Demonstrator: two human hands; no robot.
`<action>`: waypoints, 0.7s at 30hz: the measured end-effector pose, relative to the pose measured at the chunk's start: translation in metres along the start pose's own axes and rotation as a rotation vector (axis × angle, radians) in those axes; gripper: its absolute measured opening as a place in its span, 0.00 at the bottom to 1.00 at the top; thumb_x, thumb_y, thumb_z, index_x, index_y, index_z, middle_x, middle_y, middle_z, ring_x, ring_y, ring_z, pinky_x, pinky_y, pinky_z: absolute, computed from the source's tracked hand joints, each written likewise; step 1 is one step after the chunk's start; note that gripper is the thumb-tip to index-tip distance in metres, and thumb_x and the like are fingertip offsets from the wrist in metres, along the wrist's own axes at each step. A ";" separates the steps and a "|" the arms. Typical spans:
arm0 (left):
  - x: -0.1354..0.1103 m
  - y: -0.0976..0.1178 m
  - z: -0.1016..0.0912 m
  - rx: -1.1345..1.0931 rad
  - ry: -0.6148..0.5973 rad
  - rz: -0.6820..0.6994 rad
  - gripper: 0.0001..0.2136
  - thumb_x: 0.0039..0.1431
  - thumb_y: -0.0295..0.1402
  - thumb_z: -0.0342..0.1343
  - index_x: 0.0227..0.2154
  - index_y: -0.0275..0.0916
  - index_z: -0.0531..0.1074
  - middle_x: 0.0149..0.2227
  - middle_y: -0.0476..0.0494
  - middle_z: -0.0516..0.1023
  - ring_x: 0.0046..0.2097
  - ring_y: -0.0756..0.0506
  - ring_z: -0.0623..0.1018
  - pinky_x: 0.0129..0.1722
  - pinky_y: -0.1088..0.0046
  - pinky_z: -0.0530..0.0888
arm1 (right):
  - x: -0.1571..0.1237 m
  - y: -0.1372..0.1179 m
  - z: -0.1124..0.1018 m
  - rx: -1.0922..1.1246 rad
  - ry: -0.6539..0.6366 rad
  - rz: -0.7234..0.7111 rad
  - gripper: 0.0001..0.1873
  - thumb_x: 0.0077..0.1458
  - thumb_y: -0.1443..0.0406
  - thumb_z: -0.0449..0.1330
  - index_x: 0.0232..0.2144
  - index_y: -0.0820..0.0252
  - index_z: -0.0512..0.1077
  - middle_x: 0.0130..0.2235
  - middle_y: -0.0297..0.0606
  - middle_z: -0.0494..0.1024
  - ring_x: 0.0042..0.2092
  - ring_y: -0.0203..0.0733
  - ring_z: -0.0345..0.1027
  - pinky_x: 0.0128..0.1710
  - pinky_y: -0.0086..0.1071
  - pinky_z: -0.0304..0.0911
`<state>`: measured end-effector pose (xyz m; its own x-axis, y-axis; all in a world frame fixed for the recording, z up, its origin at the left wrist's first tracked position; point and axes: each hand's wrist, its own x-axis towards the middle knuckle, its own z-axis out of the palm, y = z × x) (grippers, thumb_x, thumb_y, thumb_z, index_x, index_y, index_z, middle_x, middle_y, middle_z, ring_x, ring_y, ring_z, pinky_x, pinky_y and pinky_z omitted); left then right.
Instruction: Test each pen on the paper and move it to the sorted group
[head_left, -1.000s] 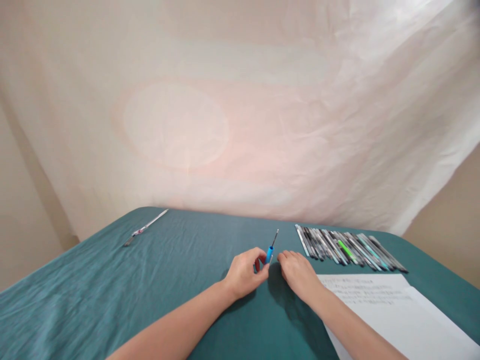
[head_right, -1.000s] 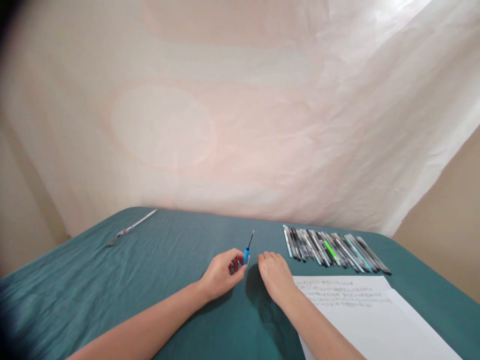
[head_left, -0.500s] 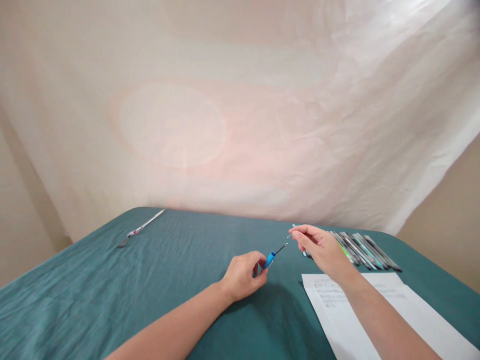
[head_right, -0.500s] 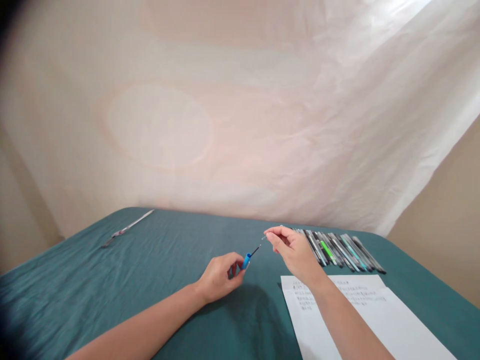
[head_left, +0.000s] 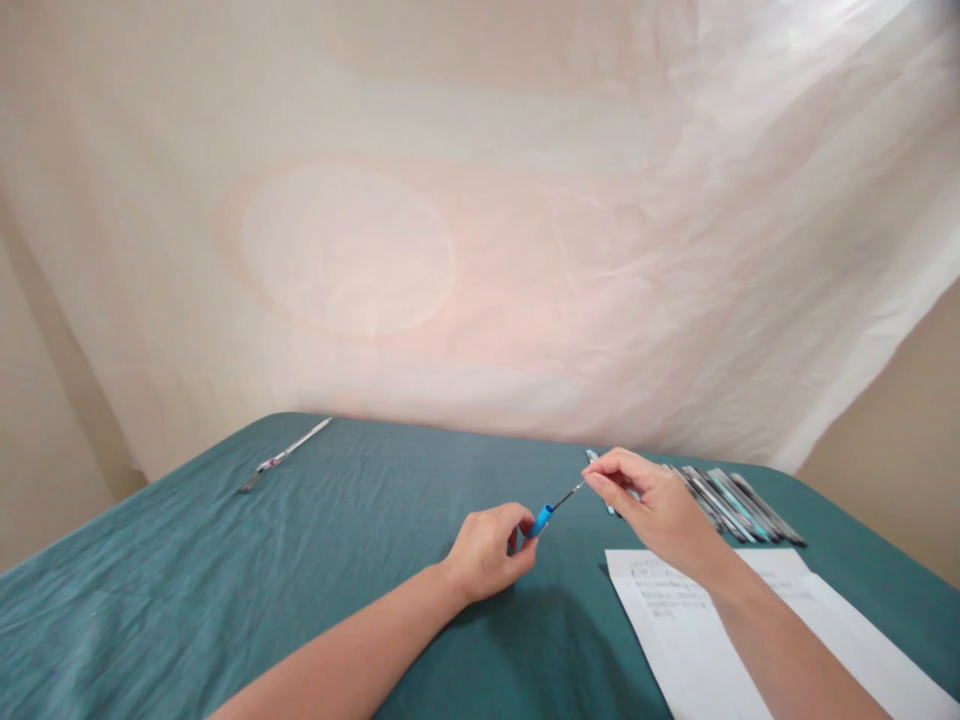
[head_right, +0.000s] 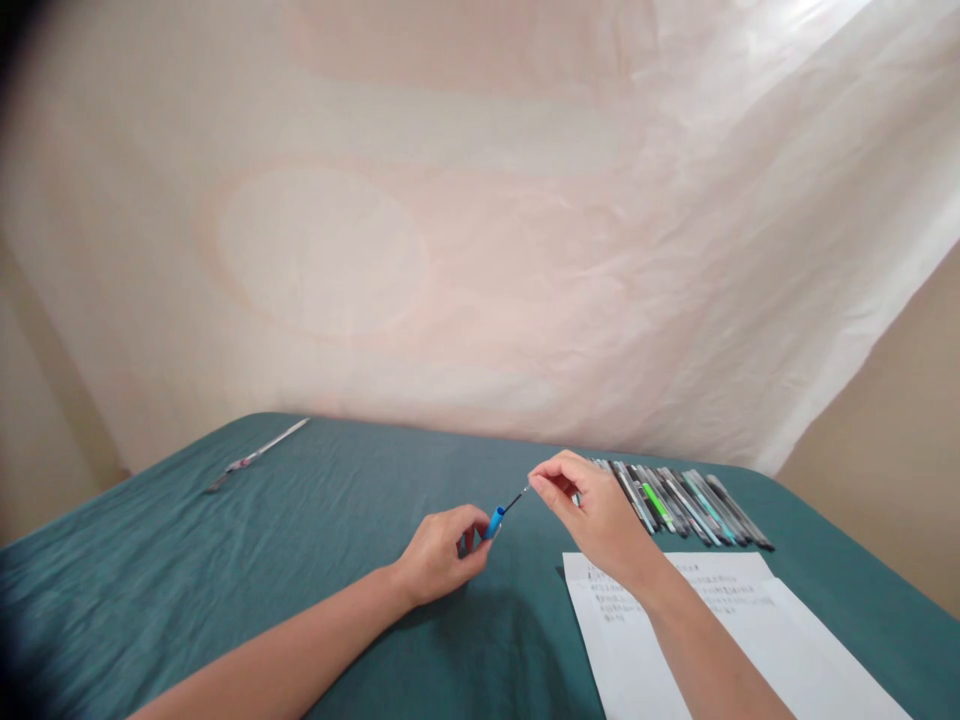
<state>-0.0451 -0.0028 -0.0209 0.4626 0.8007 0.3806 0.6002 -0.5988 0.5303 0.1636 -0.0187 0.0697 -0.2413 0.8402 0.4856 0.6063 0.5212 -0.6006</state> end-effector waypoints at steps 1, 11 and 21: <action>0.000 0.000 0.000 -0.001 -0.003 0.000 0.06 0.52 0.33 0.49 0.33 0.40 0.68 0.26 0.51 0.71 0.26 0.52 0.68 0.28 0.79 0.64 | 0.000 0.000 0.001 -0.002 -0.006 -0.003 0.13 0.55 0.57 0.51 0.31 0.58 0.71 0.29 0.35 0.72 0.28 0.35 0.64 0.27 0.27 0.59; 0.000 0.001 0.000 0.006 -0.012 0.001 0.06 0.52 0.32 0.49 0.32 0.40 0.68 0.27 0.51 0.71 0.27 0.52 0.68 0.28 0.79 0.64 | 0.000 0.005 0.009 -0.005 -0.056 -0.026 0.12 0.55 0.59 0.51 0.31 0.59 0.71 0.30 0.36 0.73 0.32 0.37 0.65 0.32 0.29 0.61; 0.000 0.001 0.000 0.005 -0.018 0.006 0.06 0.52 0.33 0.49 0.33 0.40 0.67 0.27 0.51 0.71 0.26 0.52 0.68 0.28 0.79 0.63 | 0.000 0.004 0.005 0.019 0.066 0.009 0.13 0.54 0.57 0.52 0.30 0.59 0.70 0.27 0.34 0.71 0.28 0.35 0.63 0.28 0.27 0.60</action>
<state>-0.0445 -0.0032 -0.0204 0.4780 0.7965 0.3703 0.6003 -0.6040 0.5243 0.1622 -0.0157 0.0636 -0.1846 0.8336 0.5206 0.5936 0.5168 -0.6169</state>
